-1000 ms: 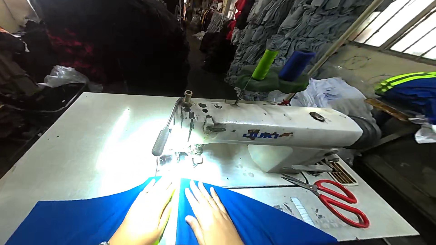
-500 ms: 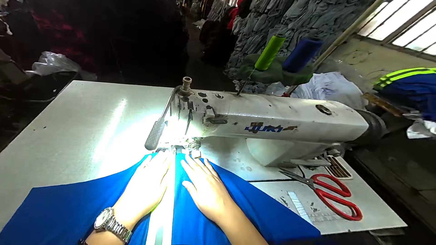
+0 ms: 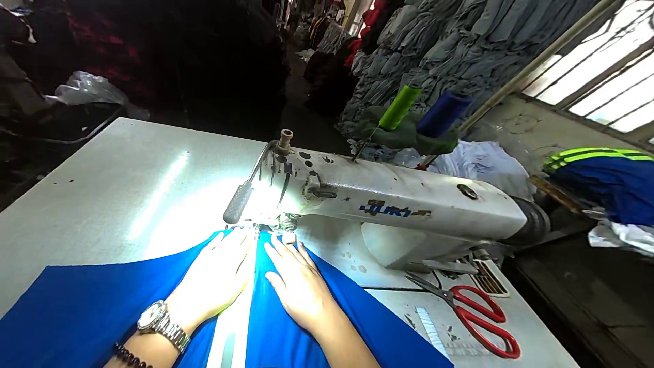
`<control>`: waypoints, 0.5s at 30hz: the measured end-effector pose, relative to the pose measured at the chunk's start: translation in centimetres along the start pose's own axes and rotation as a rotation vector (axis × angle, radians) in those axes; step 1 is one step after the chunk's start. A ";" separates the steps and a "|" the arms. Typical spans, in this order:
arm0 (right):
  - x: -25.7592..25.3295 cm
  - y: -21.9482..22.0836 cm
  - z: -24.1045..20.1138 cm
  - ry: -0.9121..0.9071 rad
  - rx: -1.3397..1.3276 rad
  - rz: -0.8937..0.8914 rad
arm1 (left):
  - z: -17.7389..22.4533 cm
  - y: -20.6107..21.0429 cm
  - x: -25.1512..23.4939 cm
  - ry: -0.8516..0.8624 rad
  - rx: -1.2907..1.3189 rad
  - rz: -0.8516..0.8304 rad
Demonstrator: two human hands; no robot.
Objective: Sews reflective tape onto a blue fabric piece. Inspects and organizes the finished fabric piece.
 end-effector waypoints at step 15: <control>9.3 1.7 8.3 -0.020 0.082 0.310 | -2.0 -2.1 10.9 -0.126 -0.113 -0.077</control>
Point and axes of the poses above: each hand's wrist, its own x-axis away from the middle knuckle, its own y-axis out of the palm, z = x × y, the point moved 1 cm from there along -x, towards the middle knuckle, and after that the axes turned 4 degrees about y, right-handed, at the moved point
